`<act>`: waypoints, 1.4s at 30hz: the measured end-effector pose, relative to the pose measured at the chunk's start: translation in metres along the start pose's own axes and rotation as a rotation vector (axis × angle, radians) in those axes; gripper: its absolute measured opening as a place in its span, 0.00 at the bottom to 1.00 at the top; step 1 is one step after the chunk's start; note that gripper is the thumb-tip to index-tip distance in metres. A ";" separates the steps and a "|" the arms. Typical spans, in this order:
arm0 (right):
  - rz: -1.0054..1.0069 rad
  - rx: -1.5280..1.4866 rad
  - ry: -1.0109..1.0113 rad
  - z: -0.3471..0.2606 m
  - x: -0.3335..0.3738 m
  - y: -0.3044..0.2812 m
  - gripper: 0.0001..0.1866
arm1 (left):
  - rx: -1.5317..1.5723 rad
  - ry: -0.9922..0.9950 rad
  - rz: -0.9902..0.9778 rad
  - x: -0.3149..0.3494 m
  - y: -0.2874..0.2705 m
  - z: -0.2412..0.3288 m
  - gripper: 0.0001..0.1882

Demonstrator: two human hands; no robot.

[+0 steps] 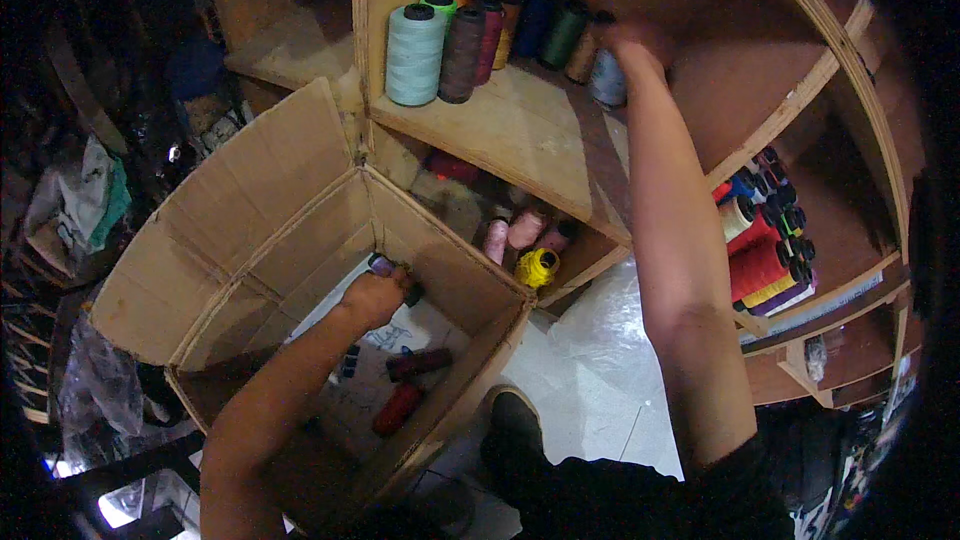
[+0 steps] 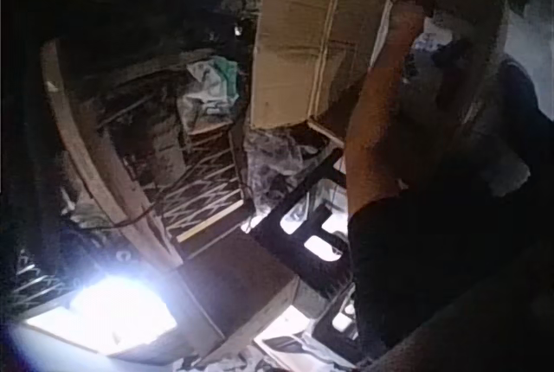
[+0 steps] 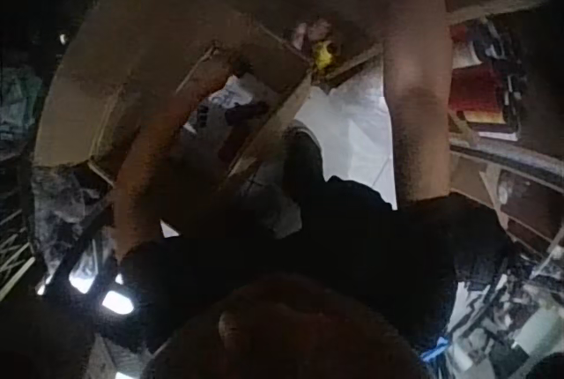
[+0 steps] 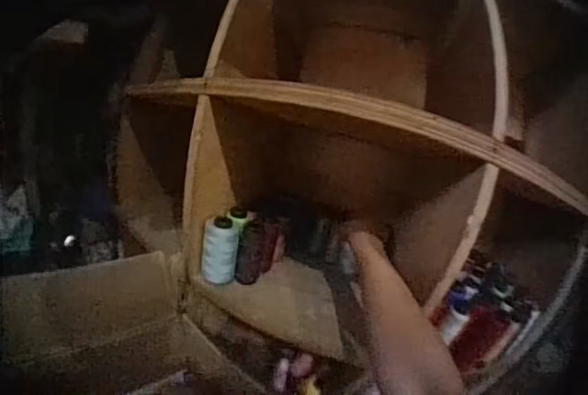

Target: The person organizes spools of thread by picking them up from a box and placing them onto wooden shelves.

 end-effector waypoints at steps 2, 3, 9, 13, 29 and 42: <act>0.084 -0.052 0.022 0.009 0.002 0.002 0.29 | 0.002 -0.006 -0.083 -0.003 0.014 0.006 0.15; 0.150 -0.094 0.038 0.013 0.003 0.000 0.29 | 0.029 -0.002 -0.054 -0.007 0.019 0.008 0.15; 0.194 -0.060 0.014 0.006 -0.005 0.003 0.20 | -0.218 0.147 0.173 -0.034 0.068 0.016 0.15; 0.163 -0.141 0.087 0.013 -0.001 0.009 0.20 | -0.139 0.196 0.347 -0.011 0.062 0.014 0.15; -0.786 -0.837 -0.750 -0.139 0.231 -0.043 0.21 | 1.589 0.175 0.698 0.103 -0.223 -0.055 0.29; -0.106 0.245 -0.336 -0.048 0.045 -0.092 0.23 | 1.081 0.166 0.320 0.045 -0.190 -0.006 0.37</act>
Point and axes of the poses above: each hand's wrist, its own x-axis away from the middle knuckle, its own y-axis out of the palm, z = x × y, the point moved 10 cm from there along -x, towards the middle knuckle, and after that the axes turned 5 degrees about x, right-handed, at the moved point
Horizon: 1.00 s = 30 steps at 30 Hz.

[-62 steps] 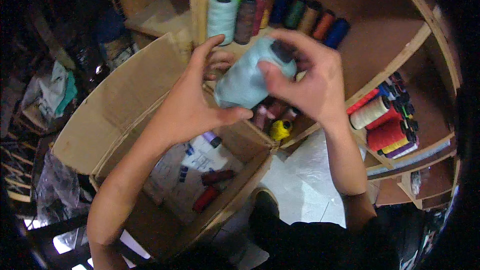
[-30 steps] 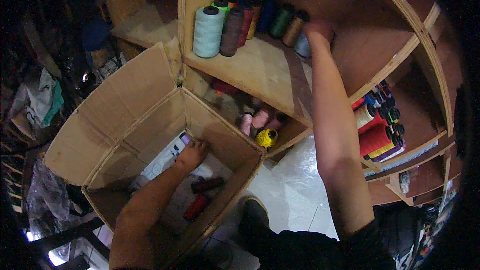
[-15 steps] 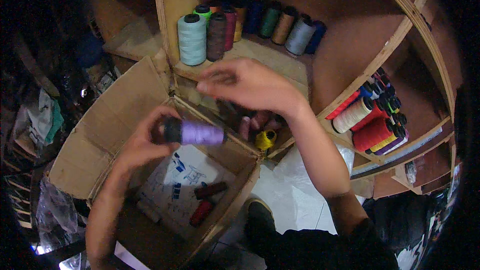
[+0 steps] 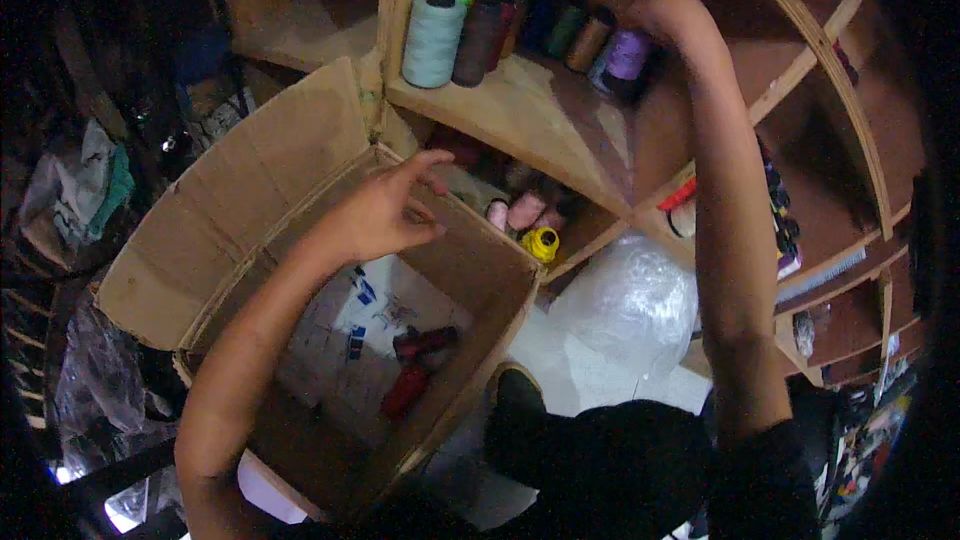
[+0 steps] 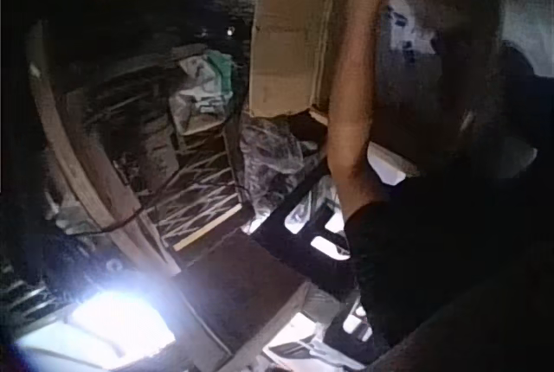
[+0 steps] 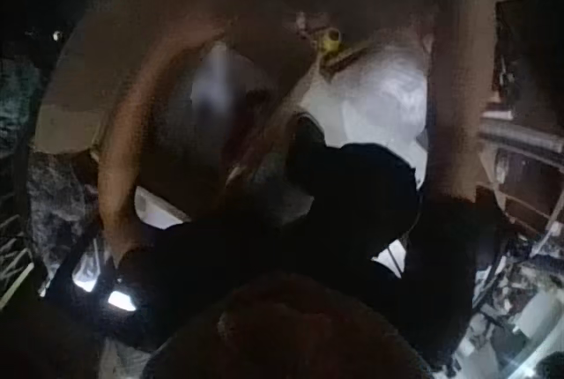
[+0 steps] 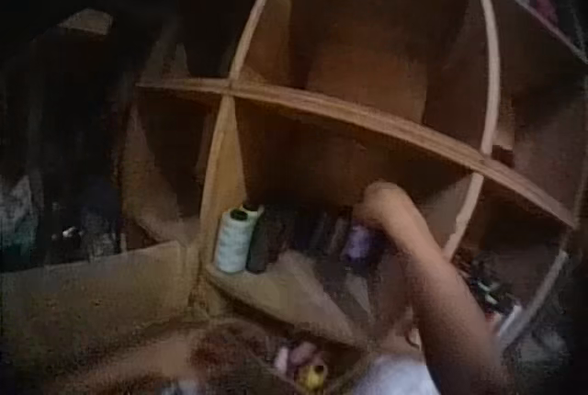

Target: The person organizes spools of thread by picking them up from a box and placing them onto wooden shelves.

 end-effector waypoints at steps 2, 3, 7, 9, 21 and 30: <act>-0.161 0.170 -0.010 0.012 -0.020 0.042 0.21 | -0.399 0.022 -0.044 0.010 0.010 -0.017 0.35; -0.189 0.205 -0.013 0.013 -0.019 0.050 0.21 | -0.532 0.020 -0.074 0.018 0.014 -0.026 0.36; -0.146 0.203 0.004 0.018 0.002 0.066 0.20 | -0.544 -0.120 -0.152 0.039 0.016 -0.074 0.33; -0.089 0.176 0.011 0.021 0.020 0.060 0.20 | -0.511 -0.133 -0.143 0.044 0.007 -0.093 0.33; 0.151 0.028 -0.024 0.006 0.083 0.043 0.17 | -0.717 -0.675 -0.389 0.102 0.023 -0.220 0.15; 0.500 -0.207 -0.630 -0.158 0.126 -0.071 0.16 | -0.951 -0.547 -0.532 0.129 0.078 -0.246 0.15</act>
Point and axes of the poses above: each hand's wrist, its own x-axis away from the middle knuckle, its own y-axis out of the palm, z = x × y, the point moved 10 cm from there along -x, towards the middle knuckle, and after that the axes turned 5 degrees about x, right-handed, at the moved point
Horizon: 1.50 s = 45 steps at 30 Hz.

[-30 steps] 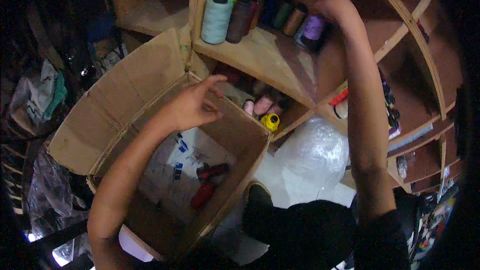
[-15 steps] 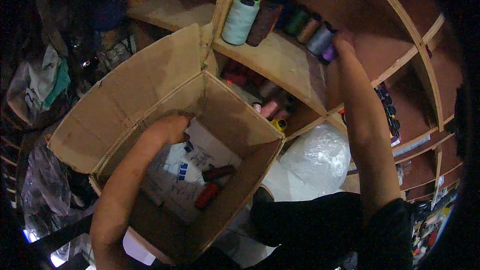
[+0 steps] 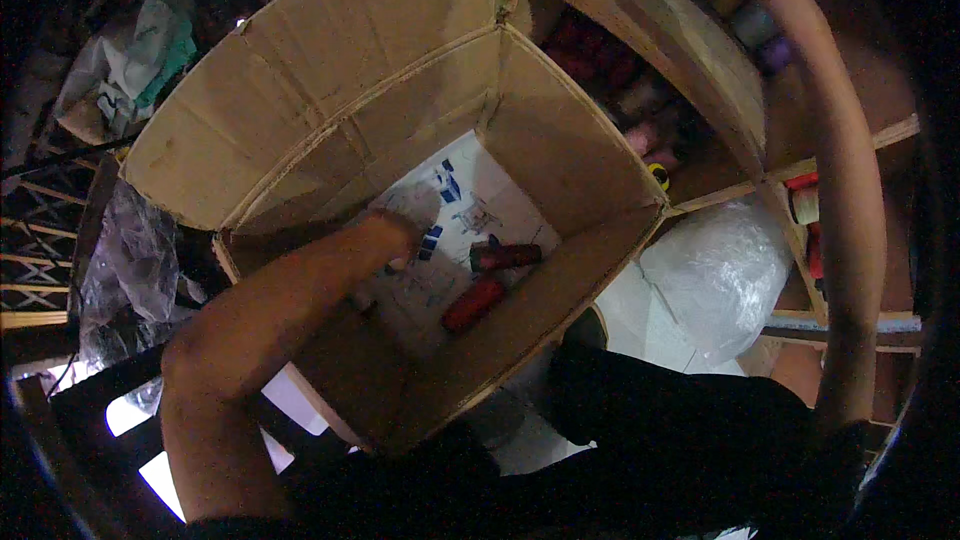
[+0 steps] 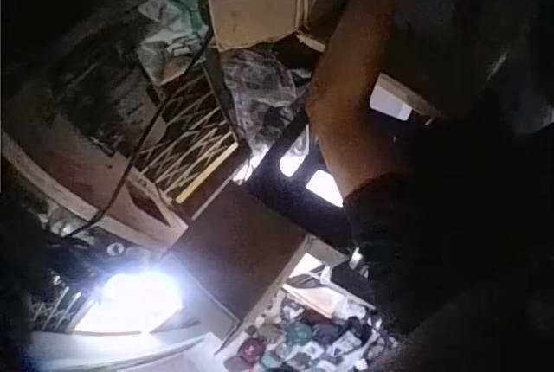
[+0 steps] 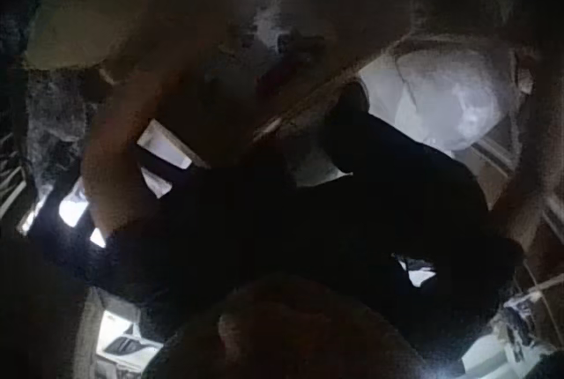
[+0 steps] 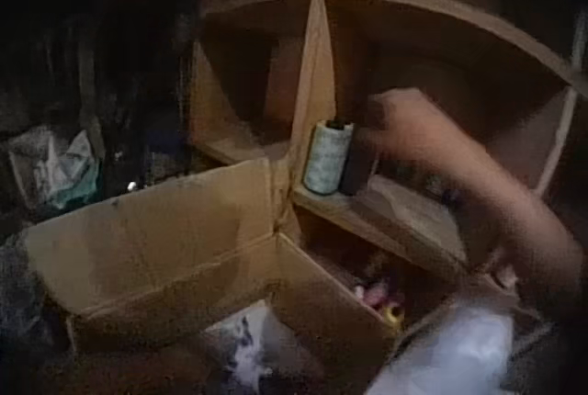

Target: The person organizes spools of thread by picking them up from a box and placing them onto wooden shelves.

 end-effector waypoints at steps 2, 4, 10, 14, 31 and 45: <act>-0.178 -0.299 -0.207 -0.064 -0.006 0.065 0.15 | -0.002 -0.050 -0.141 0.033 0.064 -0.019 0.16; -0.517 -0.472 -0.411 -0.144 0.022 0.115 0.16 | -0.005 -0.037 -0.271 0.054 0.109 -0.030 0.16; -1.214 -0.284 -0.921 -0.270 0.188 0.254 0.16 | -0.009 0.029 -0.331 0.047 0.127 -0.024 0.16; -1.443 -0.398 -0.971 -0.290 0.252 0.307 0.17 | 0.006 0.019 -0.257 0.033 0.125 -0.019 0.16; -0.706 -0.459 -0.882 -0.232 0.098 0.217 0.22 | 0.383 0.133 -0.359 0.038 -0.011 0.071 0.22; -0.183 -1.617 0.292 0.082 0.039 0.063 0.28 | 0.884 0.111 0.137 0.004 0.021 0.107 0.32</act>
Point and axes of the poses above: each hand's wrist, its own x-axis away from the middle knuckle, its own y-axis out of the palm, z = x × y, the point moved 10 cm from there along -x, towards the middle knuckle, and after that the axes turned 5 degrees about x, right-handed, at the moved point
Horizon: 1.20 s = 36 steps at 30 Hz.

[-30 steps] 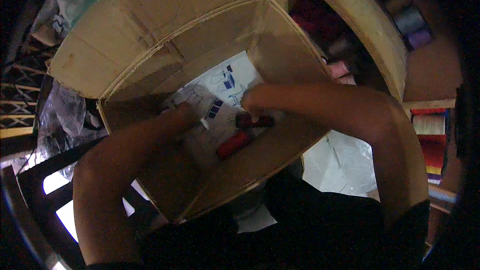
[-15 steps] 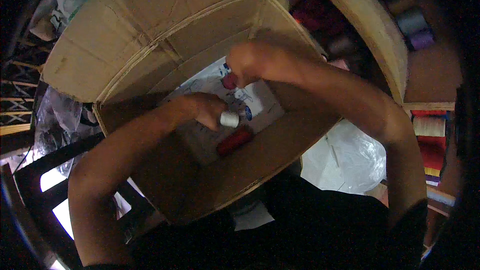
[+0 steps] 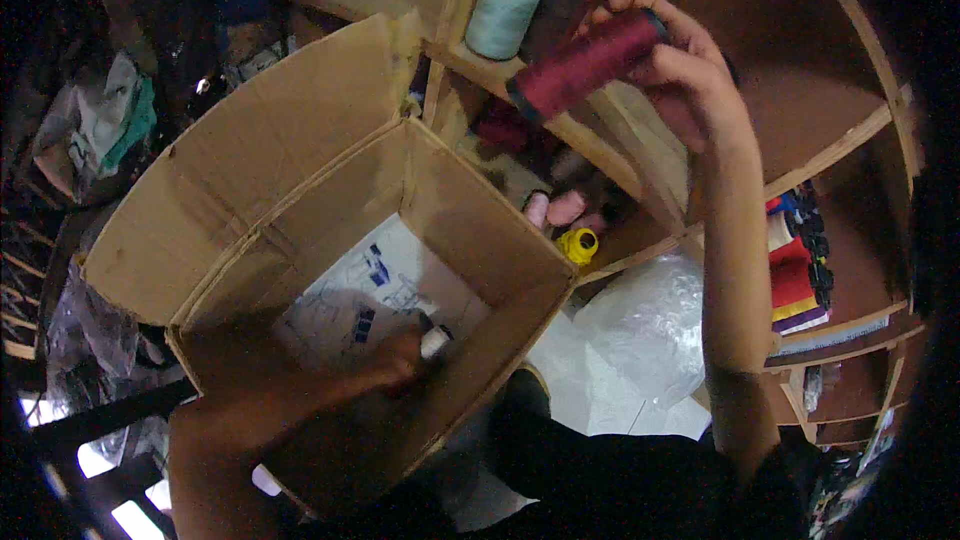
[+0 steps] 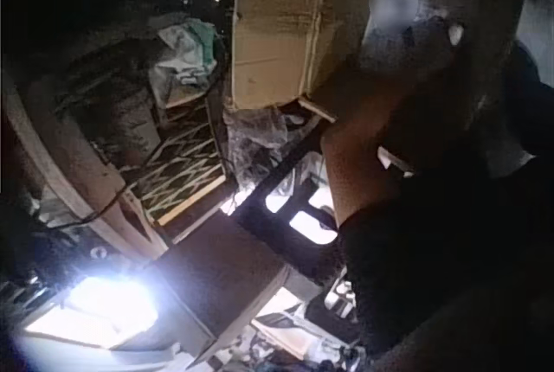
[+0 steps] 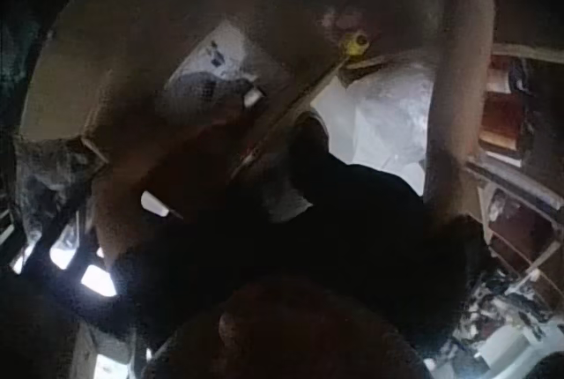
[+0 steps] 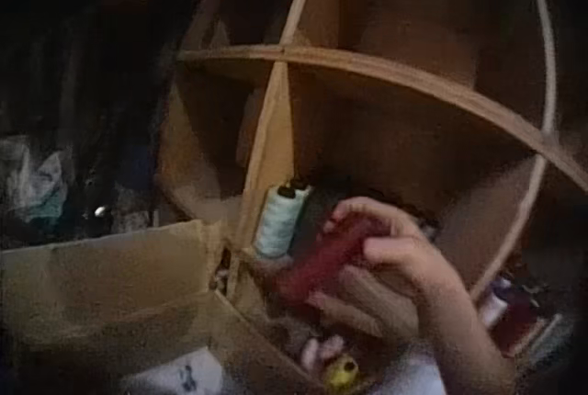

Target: The person organizes spools of thread by picking them up from a box and placing them onto wooden shelves.

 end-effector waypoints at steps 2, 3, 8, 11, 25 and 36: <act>0.005 -0.136 -0.050 0.005 0.003 -0.002 0.30 | -0.001 0.016 0.091 0.001 -0.022 0.011 0.32; 0.015 -0.211 -0.069 0.010 0.006 -0.007 0.31 | -0.021 0.007 0.136 0.001 -0.037 0.020 0.33; 0.377 0.138 0.026 0.028 0.014 -0.071 0.31 | 0.230 -0.025 0.196 0.020 -0.126 0.096 0.29; 0.735 0.613 0.054 0.001 0.014 -0.112 0.29 | 0.390 0.024 0.311 0.049 -0.178 0.129 0.24; 0.968 1.167 0.155 0.113 -0.052 -0.160 0.28 | 0.576 0.114 0.478 0.094 -0.218 0.141 0.22; 0.677 1.171 0.545 0.164 -0.048 -0.144 0.24 | 0.685 0.149 0.511 0.093 -0.223 0.148 0.24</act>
Point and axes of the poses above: each hand's wrist, its own x-axis away from the middle knuckle, its own y-axis out of the palm, z = x × y, the point moved 10 cm from there along -x, towards the middle knuckle, and after that the axes turned 5 degrees about x, right-handed, at the moved point
